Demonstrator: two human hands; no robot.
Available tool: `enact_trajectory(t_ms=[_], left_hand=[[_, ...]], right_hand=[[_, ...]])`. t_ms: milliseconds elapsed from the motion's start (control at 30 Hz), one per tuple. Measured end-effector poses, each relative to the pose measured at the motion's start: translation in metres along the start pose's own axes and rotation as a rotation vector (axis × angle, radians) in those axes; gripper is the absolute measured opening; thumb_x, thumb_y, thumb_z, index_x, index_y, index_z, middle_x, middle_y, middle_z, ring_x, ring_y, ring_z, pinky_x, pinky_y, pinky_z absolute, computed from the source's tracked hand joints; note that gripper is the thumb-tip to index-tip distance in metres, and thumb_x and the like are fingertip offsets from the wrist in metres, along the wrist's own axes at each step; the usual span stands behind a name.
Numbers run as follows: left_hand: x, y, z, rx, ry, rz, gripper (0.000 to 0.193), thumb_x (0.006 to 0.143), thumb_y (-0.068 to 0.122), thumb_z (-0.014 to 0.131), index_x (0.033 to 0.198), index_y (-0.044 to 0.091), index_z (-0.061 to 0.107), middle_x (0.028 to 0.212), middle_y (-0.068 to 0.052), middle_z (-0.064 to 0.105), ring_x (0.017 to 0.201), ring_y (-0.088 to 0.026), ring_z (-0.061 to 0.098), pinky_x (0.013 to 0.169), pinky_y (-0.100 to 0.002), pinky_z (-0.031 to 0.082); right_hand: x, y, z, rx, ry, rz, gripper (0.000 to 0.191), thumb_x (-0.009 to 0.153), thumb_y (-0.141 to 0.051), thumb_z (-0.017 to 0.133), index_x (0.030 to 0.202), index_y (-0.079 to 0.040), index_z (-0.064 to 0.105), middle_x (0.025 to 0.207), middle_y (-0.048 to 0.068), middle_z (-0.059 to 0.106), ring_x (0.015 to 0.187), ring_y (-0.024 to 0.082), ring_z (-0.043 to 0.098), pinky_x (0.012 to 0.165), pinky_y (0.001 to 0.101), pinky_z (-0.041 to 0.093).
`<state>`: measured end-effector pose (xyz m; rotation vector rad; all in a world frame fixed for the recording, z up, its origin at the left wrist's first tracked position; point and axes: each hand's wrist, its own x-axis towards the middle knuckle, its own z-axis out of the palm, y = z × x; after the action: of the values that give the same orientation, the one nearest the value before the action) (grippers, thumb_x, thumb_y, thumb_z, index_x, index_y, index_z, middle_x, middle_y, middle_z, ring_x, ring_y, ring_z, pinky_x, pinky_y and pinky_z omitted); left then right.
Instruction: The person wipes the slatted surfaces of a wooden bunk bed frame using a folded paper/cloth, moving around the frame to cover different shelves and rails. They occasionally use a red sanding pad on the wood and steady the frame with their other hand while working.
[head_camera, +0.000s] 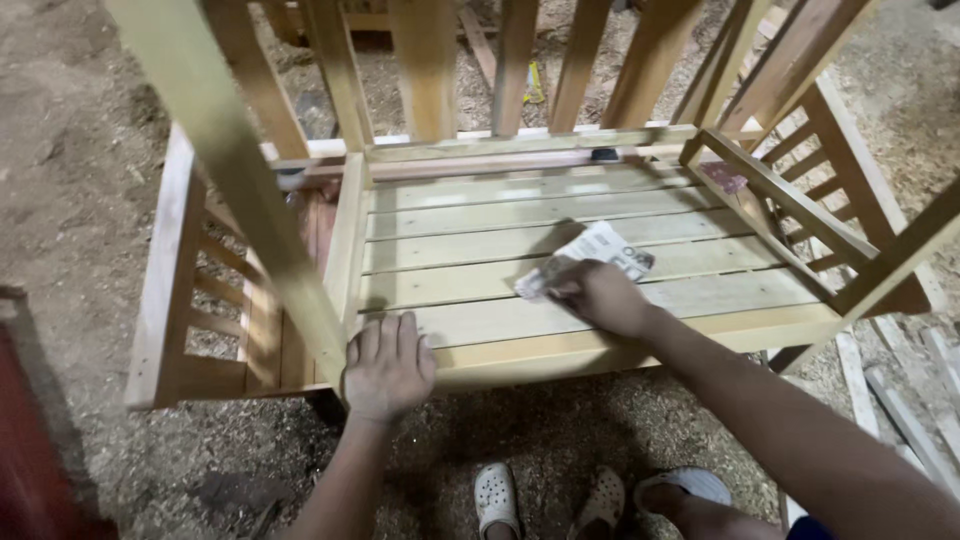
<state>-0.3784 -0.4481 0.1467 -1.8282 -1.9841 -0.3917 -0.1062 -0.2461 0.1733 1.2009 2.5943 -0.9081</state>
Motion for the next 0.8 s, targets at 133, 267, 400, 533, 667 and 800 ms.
enact_trajectory(t_ms=[133,267,400,533,667,800], left_hand=[[0.000,0.001,-0.002,0.034,0.134,-0.007,0.044,0.097,0.035,0.052,0.122,0.002,0.066,0.115,-0.019,0.065,0.106,-0.035,0.061,0.094,-0.050,0.051],[-0.004,-0.002,0.002,0.030,0.162,-0.024,0.045,0.096,0.033,0.050,0.123,0.000,0.064,0.117,-0.020,0.063,0.109,-0.035,0.059,0.099,-0.049,0.050],[-0.005,-0.006,0.005,-0.016,0.099,0.003,0.039,0.096,0.029,0.050,0.119,0.000,0.063,0.117,-0.021,0.062,0.107,-0.034,0.058,0.098,-0.048,0.049],[0.000,-0.003,-0.003,-0.016,0.166,-0.008,0.046,0.093,0.035,0.052,0.121,0.000,0.064,0.117,-0.019,0.062,0.107,-0.035,0.058,0.099,-0.050,0.048],[0.008,0.003,-0.018,-0.025,0.166,-0.007,0.044,0.094,0.033,0.055,0.121,0.000,0.064,0.116,-0.018,0.064,0.106,-0.036,0.060,0.096,-0.049,0.049],[0.015,0.006,-0.027,-0.054,0.161,-0.027,0.041,0.092,0.031,0.057,0.120,0.001,0.065,0.116,-0.017,0.065,0.105,-0.036,0.061,0.094,-0.048,0.049]], right_hand=[[0.023,-0.024,0.032,0.262,0.217,-0.246,0.022,0.095,-0.020,0.068,0.114,-0.008,0.067,0.105,0.010,0.073,0.085,0.018,0.071,0.073,0.0324,0.063],[0.094,-0.130,0.099,0.610,0.005,-0.356,0.024,0.101,-0.017,0.052,0.103,-0.008,0.074,0.100,0.009,0.069,0.089,0.024,0.071,0.085,0.0375,0.062],[0.123,-0.164,0.123,0.124,0.210,-0.552,0.017,0.099,-0.015,0.059,0.098,-0.011,0.075,0.102,0.009,0.073,0.099,0.026,0.069,0.095,0.0369,0.057],[0.075,-0.091,0.079,0.131,0.383,-0.711,0.029,0.079,-0.011,0.075,0.108,-0.009,0.075,0.110,0.013,0.073,0.108,0.033,0.066,0.096,0.0457,0.051],[-0.015,0.028,-0.002,0.190,0.210,-0.344,0.024,0.098,-0.016,0.060,0.119,-0.014,0.073,0.122,0.008,0.072,0.113,0.022,0.068,0.101,0.0408,0.053],[-0.071,0.121,-0.042,-0.218,0.422,-0.180,0.021,0.093,-0.028,0.070,0.112,-0.025,0.077,0.100,0.008,0.077,0.083,0.030,0.072,0.072,0.0451,0.059]])
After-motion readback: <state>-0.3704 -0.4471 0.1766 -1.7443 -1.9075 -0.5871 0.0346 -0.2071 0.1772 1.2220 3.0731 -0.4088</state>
